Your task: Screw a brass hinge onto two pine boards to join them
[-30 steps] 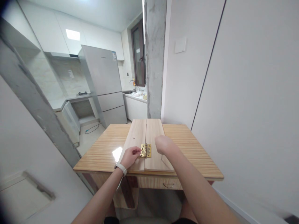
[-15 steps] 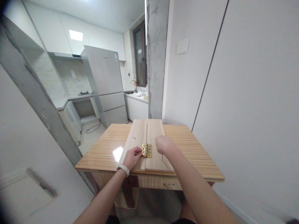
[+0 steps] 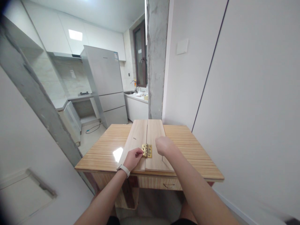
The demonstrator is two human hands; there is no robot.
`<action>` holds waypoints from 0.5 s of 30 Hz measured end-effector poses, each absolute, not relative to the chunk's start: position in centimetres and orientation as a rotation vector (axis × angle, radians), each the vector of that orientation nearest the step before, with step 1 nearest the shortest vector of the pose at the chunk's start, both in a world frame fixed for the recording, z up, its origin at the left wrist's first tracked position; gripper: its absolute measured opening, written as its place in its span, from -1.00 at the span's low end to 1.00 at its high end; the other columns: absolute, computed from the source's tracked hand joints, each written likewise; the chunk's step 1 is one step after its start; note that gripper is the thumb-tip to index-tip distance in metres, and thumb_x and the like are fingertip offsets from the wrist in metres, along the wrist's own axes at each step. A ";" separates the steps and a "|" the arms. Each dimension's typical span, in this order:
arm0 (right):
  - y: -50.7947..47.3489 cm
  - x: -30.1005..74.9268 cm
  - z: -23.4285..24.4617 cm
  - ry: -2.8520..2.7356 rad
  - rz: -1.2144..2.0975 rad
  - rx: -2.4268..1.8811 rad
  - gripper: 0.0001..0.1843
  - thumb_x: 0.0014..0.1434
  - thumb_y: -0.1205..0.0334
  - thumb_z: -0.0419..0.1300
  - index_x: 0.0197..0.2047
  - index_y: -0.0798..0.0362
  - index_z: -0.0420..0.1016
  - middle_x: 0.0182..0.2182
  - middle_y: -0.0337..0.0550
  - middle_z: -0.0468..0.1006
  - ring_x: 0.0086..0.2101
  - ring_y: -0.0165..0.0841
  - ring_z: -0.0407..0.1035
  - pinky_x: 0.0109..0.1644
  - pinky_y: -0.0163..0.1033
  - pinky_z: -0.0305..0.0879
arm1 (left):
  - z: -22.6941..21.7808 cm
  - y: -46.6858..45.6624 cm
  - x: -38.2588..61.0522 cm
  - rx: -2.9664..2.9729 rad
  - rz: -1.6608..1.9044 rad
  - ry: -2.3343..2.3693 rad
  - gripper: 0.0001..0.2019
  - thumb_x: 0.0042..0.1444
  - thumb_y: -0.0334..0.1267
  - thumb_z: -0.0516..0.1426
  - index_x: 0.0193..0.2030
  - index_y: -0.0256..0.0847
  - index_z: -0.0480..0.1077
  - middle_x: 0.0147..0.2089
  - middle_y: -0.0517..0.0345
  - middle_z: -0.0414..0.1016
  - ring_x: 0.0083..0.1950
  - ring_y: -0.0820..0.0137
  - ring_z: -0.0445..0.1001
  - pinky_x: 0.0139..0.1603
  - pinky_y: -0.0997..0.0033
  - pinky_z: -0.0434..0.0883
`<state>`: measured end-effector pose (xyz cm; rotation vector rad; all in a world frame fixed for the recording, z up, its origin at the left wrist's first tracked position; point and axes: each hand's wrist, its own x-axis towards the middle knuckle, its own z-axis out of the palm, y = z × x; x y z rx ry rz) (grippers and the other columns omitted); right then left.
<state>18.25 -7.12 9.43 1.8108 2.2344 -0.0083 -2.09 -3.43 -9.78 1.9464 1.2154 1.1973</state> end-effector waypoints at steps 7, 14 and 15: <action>-7.0 17.8 10.3 2.297 0.029 1.751 -0.70 0.05 0.45 0.29 -0.10 0.20 0.65 -0.18 0.26 0.65 -0.15 -0.10 0.58 -0.18 -0.24 0.38 | -9.3 -3.7 -2.0 1.945 1.181 1.201 -0.91 0.17 -0.38 0.18 -0.22 -0.17 0.52 -0.28 0.15 0.60 -0.25 0.39 0.53 -0.22 0.44 0.42; -5.4 16.8 11.2 2.614 0.030 1.598 -0.81 0.11 0.32 0.28 -0.19 0.02 0.67 -0.23 -0.03 0.67 -0.24 -0.27 0.53 -0.29 -0.33 0.23 | -9.5 -3.8 -2.2 1.935 1.189 1.216 -0.90 0.17 -0.37 0.19 -0.17 -0.15 0.47 -0.29 0.19 0.57 -0.28 0.41 0.51 -0.24 0.47 0.39; -5.2 16.5 11.2 2.639 0.024 1.574 -0.82 0.11 0.30 0.28 -0.20 0.01 0.67 -0.24 -0.05 0.67 -0.24 -0.28 0.53 -0.29 -0.33 0.22 | -9.5 -3.8 -2.2 1.936 1.181 1.228 -0.91 0.16 -0.37 0.20 -0.19 -0.15 0.47 -0.29 0.19 0.57 -0.29 0.41 0.51 -0.25 0.47 0.39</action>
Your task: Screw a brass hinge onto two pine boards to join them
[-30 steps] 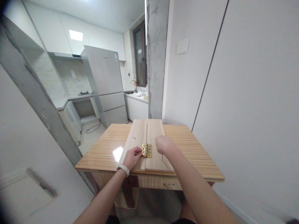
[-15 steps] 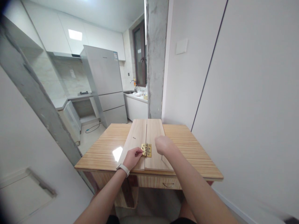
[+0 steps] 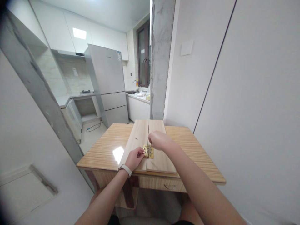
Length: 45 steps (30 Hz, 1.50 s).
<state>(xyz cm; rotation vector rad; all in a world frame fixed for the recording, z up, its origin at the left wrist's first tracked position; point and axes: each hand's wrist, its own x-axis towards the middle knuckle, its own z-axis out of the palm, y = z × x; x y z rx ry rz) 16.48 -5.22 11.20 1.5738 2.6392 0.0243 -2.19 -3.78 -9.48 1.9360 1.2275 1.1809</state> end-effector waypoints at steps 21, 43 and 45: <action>-3.8 13.6 10.1 2.718 0.139 1.315 -0.74 0.05 0.39 0.23 -0.20 0.03 0.69 -0.24 -0.03 0.67 -0.24 -0.27 0.52 -0.28 -0.31 0.18 | -9.4 -3.8 -2.2 1.948 1.196 1.225 -0.94 0.16 -0.35 0.18 -0.23 -0.16 0.47 -0.31 0.19 0.57 -0.32 0.40 0.49 -0.27 0.45 0.36; -4.0 10.9 11.9 2.553 0.130 1.346 -0.74 0.09 0.27 0.31 -0.13 0.13 0.68 -0.20 0.11 0.68 -0.21 -0.19 0.56 -0.30 -0.30 0.29 | -8.7 -4.3 -2.3 1.977 1.161 1.228 -0.93 0.15 -0.36 0.17 -0.24 -0.15 0.47 -0.30 0.19 0.58 -0.31 0.39 0.50 -0.26 0.45 0.37; -3.6 10.4 11.9 2.507 0.110 1.404 -0.73 0.09 0.22 0.33 -0.14 0.15 0.68 -0.21 0.12 0.68 -0.22 -0.18 0.57 -0.29 -0.30 0.31 | -8.6 -4.3 -2.3 1.977 1.161 1.212 -0.93 0.15 -0.37 0.17 -0.24 -0.15 0.47 -0.30 0.20 0.58 -0.32 0.40 0.49 -0.26 0.45 0.37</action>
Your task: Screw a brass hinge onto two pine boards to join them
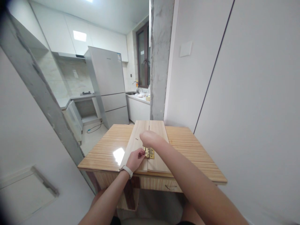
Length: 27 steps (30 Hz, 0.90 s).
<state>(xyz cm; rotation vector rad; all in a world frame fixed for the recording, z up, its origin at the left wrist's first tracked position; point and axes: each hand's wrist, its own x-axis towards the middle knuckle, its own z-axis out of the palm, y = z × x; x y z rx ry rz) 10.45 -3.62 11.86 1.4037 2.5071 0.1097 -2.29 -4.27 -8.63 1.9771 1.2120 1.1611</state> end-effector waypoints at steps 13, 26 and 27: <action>-2.7 9.6 11.7 2.472 0.150 1.481 -0.60 0.09 0.12 0.35 -0.07 0.22 0.65 -0.17 0.18 0.66 -0.15 -0.11 0.56 -0.20 -0.24 0.37 | -8.6 -4.3 -2.2 1.992 1.197 1.239 -0.94 0.17 -0.29 0.20 -0.31 -0.19 0.50 -0.33 0.16 0.56 -0.33 0.38 0.46 -0.27 0.42 0.34; -4.1 11.0 12.1 2.709 0.095 1.279 -0.70 0.09 0.42 0.23 -0.08 0.08 0.61 -0.16 0.03 0.65 -0.18 -0.24 0.51 -0.29 -0.32 0.20 | -8.9 -4.1 -2.2 2.022 1.144 1.251 -0.82 0.02 -0.25 0.33 -0.24 -0.19 0.49 -0.30 0.16 0.52 -0.28 0.34 0.44 -0.23 0.39 0.32; -4.1 11.0 12.0 2.722 0.098 1.276 -0.71 0.10 0.41 0.23 -0.09 0.08 0.61 -0.16 0.04 0.65 -0.18 -0.24 0.51 -0.29 -0.32 0.20 | -8.9 -4.1 -2.2 2.044 1.143 1.254 -0.76 -0.03 -0.24 0.36 -0.23 -0.19 0.48 -0.28 0.16 0.52 -0.25 0.33 0.44 -0.21 0.38 0.32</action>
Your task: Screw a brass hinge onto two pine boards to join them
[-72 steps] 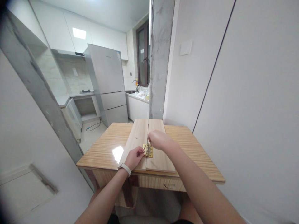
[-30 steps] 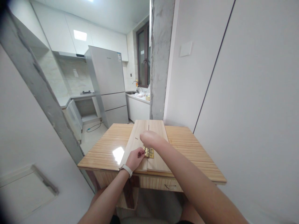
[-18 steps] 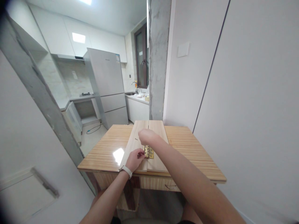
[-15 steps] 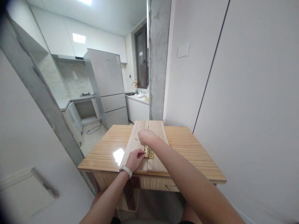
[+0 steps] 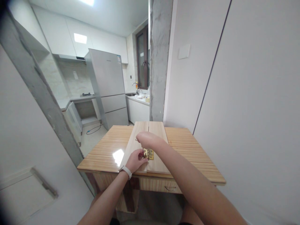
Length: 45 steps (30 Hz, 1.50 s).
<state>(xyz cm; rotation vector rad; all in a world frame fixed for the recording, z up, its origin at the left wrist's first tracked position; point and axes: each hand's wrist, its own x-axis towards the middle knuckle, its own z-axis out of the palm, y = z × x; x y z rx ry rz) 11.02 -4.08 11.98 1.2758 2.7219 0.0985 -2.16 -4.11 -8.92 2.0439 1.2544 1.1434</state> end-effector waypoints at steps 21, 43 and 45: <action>-3.8 12.2 10.8 2.696 0.133 1.372 -0.59 0.10 0.22 0.27 0.04 0.11 0.49 0.00 0.12 0.54 -0.15 -0.20 0.50 -0.25 -0.27 0.28 | -8.7 -3.5 -3.3 2.196 0.952 1.303 -0.30 -0.16 0.04 0.44 0.10 -0.17 0.40 0.06 -0.03 0.33 0.09 0.15 0.38 0.18 0.15 0.35; -3.8 11.7 10.8 2.672 0.167 1.315 -0.74 0.13 0.31 0.25 -0.09 0.02 0.61 -0.15 0.01 0.65 -0.14 -0.23 0.51 -0.19 -0.29 0.26 | -7.0 -5.1 -3.4 2.526 0.553 1.503 -0.07 0.05 0.46 0.04 0.39 -0.16 0.21 0.43 -0.13 0.18 0.43 -0.06 0.09 0.42 -0.05 0.05; -3.8 11.5 10.8 2.651 0.170 1.356 -0.76 0.18 0.23 0.23 -0.10 0.04 0.62 -0.14 0.06 0.65 -0.13 -0.20 0.52 -0.17 -0.27 0.27 | -6.9 -5.2 -3.4 2.529 0.559 1.506 -0.08 0.04 0.47 0.04 0.38 -0.15 0.22 0.42 -0.13 0.18 0.43 -0.06 0.09 0.41 -0.05 0.06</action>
